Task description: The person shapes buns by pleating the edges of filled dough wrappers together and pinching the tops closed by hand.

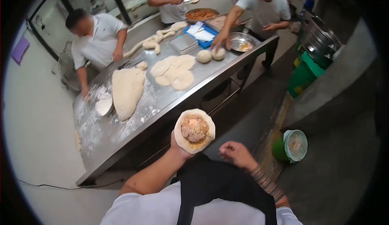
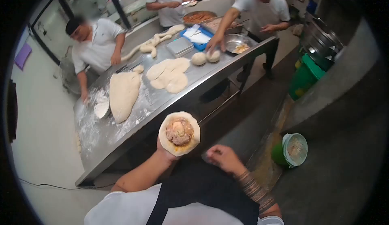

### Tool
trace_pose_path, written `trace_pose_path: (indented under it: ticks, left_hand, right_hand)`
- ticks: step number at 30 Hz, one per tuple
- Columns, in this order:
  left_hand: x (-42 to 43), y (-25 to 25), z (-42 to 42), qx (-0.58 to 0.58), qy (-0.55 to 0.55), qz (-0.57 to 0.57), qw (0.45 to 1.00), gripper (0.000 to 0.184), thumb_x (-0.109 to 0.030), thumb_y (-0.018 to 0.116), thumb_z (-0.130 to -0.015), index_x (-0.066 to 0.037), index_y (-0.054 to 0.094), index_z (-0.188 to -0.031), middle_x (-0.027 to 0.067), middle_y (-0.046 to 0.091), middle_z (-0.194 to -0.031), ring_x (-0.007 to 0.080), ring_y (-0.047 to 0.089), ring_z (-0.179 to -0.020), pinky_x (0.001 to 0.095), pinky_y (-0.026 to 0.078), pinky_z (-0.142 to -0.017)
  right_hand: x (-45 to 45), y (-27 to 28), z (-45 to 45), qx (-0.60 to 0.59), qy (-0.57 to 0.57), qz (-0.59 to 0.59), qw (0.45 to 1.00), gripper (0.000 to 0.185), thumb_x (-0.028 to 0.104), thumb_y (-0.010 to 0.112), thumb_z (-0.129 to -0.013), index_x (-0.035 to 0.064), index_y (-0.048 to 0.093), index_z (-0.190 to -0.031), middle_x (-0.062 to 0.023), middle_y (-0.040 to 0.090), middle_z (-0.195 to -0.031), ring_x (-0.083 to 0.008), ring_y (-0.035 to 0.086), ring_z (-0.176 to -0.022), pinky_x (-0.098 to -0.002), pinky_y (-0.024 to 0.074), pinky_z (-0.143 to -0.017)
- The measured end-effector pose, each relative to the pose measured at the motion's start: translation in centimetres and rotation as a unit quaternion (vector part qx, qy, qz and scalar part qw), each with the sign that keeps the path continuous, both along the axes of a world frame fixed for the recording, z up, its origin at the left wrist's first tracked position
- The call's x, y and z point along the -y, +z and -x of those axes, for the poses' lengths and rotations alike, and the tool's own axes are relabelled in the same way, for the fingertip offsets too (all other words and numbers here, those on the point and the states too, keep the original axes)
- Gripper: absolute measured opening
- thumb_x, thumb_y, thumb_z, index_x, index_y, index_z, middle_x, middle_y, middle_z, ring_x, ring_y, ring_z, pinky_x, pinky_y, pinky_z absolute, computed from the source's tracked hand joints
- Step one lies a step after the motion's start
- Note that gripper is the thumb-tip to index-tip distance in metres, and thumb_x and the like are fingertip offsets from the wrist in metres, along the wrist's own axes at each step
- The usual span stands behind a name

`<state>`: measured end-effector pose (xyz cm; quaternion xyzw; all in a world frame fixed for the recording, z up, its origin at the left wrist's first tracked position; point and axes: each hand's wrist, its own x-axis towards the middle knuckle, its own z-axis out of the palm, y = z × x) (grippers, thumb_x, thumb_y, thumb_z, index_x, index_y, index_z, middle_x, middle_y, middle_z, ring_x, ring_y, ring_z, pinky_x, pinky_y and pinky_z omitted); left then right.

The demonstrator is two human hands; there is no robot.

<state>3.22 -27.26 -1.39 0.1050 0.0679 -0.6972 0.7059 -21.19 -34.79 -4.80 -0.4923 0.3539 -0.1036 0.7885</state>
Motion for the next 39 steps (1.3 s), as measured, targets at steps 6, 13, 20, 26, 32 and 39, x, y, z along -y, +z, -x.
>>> trace_pose_path:
  ticks: [6, 13, 20, 26, 32, 39]
  left_hand:
    - [-1.1, -1.6, 9.6, -0.037, -0.035, 0.028, 0.998, 0.048, -0.042, 0.042, -0.103, -0.01, 0.06, -0.134, 0.0156, 0.065, -0.132, 0.0376, 0.063, -0.121, 0.0593, 0.052, -0.102]
    - [-5.3, 1.7, 16.1, 0.027, -0.045, 0.035, 0.998, 0.052, -0.046, 0.044, -0.102, -0.009, 0.059, -0.135, 0.0162, 0.065, -0.133, 0.0378, 0.063, -0.122, 0.0579, 0.05, -0.104]
    - [-9.3, 0.9, 16.6, 0.003, -0.033, 0.039, 0.999, 0.053, -0.047, 0.044, -0.102, -0.01, 0.058, -0.138, 0.0161, 0.061, -0.139, 0.0378, 0.06, -0.126, 0.0594, 0.048, -0.107]
    - [-11.1, 3.0, 14.9, -0.004, -0.041, 0.067, 0.997, 0.054, -0.046, 0.042, -0.103, -0.01, 0.055, -0.142, 0.0164, 0.059, -0.142, 0.0375, 0.058, -0.128, 0.0599, 0.047, -0.108]
    - [-14.0, 4.6, 12.0, 0.004, -0.037, 0.083, 0.996, 0.056, -0.049, 0.042, -0.103, -0.011, 0.054, -0.142, 0.0169, 0.059, -0.141, 0.0377, 0.058, -0.128, 0.0597, 0.047, -0.108]
    - [-15.5, 5.8, 8.7, 0.061, -0.031, 0.011, 0.998, 0.057, -0.047, 0.041, -0.104, -0.008, 0.051, -0.144, 0.0196, 0.057, -0.142, 0.0395, 0.056, -0.13, 0.0596, 0.045, -0.111]
  right_hand:
    - [-5.5, 4.0, 5.0, 0.123, -0.107, 0.041, 0.986, 0.019, 0.014, 0.068, -0.098, -0.0008, 0.064, -0.108, -0.0028, 0.067, -0.088, -0.0097, 0.063, -0.078, -0.0256, 0.0524, -0.073]
    - [-9.6, 3.4, 9.9, 0.056, -0.166, 0.188, 0.966, 0.018, 0.017, 0.068, -0.099, -0.0006, 0.064, -0.093, -0.0023, 0.066, -0.081, -0.007, 0.058, -0.072, -0.0245, 0.0481, -0.066]
    - [-12.7, 7.0, 11.3, 0.076, -0.185, 0.217, 0.956, 0.018, 0.015, 0.069, -0.097, -0.0021, 0.068, -0.104, -0.0014, 0.067, -0.086, -0.0065, 0.059, -0.075, -0.024, 0.0486, -0.067]
    - [-13.7, 8.8, 10.6, 0.049, -0.191, 0.257, 0.946, 0.017, 0.013, 0.068, -0.098, -0.0014, 0.07, -0.107, 0.0015, 0.065, -0.085, -0.0047, 0.056, -0.075, -0.0227, 0.0471, -0.067]
    - [-15.1, 9.5, 7.4, 0.093, -0.179, 0.238, 0.95, 0.023, 0.014, 0.07, -0.098, -0.0037, 0.067, -0.113, -0.0019, 0.069, -0.096, -0.0071, 0.062, -0.086, -0.024, 0.0506, -0.079]
    - [-15.8, 10.3, 3.8, 0.096, -0.151, 0.238, 0.955, 0.021, 0.011, 0.069, -0.098, -0.0041, 0.067, -0.112, -0.0039, 0.071, -0.1, -0.0088, 0.064, -0.089, -0.0252, 0.0522, -0.081]
